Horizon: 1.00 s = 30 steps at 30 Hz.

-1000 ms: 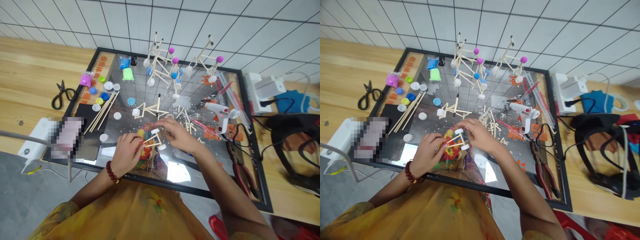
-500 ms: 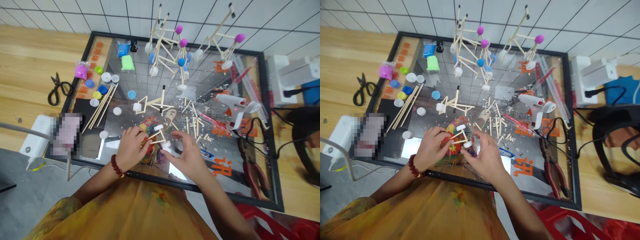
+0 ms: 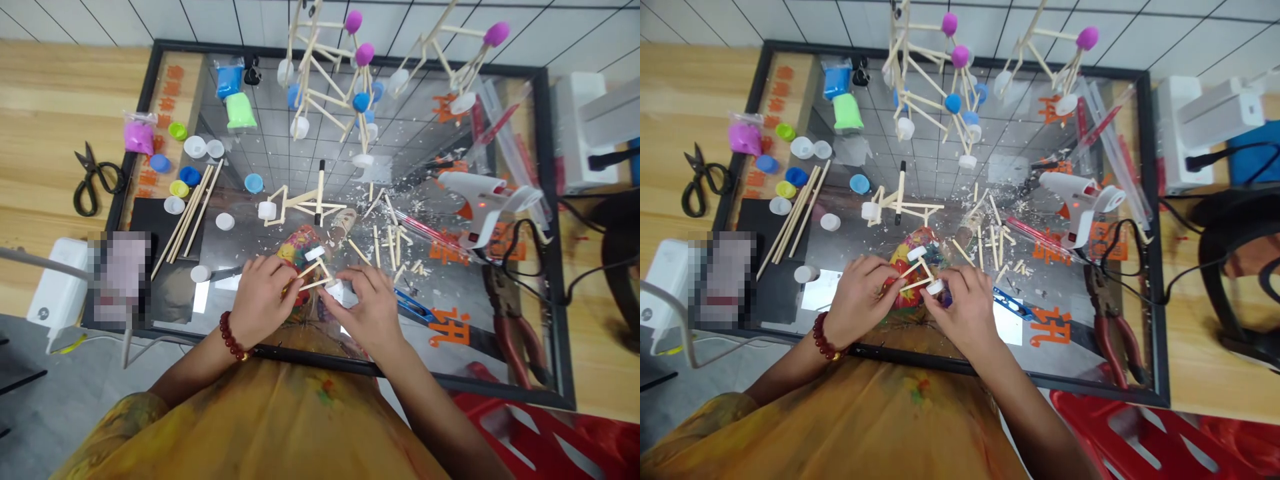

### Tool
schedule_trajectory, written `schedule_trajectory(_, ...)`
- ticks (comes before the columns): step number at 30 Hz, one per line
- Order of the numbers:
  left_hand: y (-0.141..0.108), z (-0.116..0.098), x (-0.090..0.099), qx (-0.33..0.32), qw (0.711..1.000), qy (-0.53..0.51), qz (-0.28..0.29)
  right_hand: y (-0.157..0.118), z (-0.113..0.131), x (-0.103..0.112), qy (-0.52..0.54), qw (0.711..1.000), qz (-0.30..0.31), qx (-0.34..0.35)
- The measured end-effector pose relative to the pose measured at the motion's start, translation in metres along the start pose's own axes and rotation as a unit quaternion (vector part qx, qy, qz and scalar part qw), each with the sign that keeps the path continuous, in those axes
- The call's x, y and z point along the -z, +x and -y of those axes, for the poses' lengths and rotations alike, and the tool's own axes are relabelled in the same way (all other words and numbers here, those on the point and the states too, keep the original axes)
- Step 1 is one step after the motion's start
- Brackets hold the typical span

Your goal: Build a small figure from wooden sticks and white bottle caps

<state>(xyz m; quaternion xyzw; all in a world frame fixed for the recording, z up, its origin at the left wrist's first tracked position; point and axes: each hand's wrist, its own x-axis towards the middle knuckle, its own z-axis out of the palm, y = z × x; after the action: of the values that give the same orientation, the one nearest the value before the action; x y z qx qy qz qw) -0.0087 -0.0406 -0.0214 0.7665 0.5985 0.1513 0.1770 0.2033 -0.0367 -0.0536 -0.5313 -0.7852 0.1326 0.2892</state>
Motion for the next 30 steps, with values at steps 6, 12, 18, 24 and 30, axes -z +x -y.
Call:
schedule_trajectory(6, -0.002, 0.0012, 0.0001, -0.004, 1.0, 0.006, 0.005, -0.0005, 0.0003, -0.0009, 0.008, 1.0, 0.007, -0.007)
schedule_trajectory(12, -0.0033, 0.0016, 0.0014, -0.008, 1.0, 0.008, 0.0, -0.0017, -0.0008, -0.0017, 0.011, 1.0, 0.008, -0.015)
schedule_trajectory(18, -0.0042, 0.0024, 0.0031, -0.018, 1.0, 0.021, -0.002, -0.0023, -0.0008, -0.0017, 0.01, 1.0, 0.007, -0.015)
schedule_trajectory(24, -0.0052, 0.0046, 0.0047, -0.032, 0.998, 0.04, -0.021, -0.002, -0.0004, -0.003, 0.006, 1.0, 0.006, -0.019)
schedule_trajectory(30, -0.0055, 0.0044, 0.0049, -0.033, 0.998, 0.046, -0.022, -0.0013, -0.0001, -0.0025, 0.022, 0.999, 0.011, -0.029)
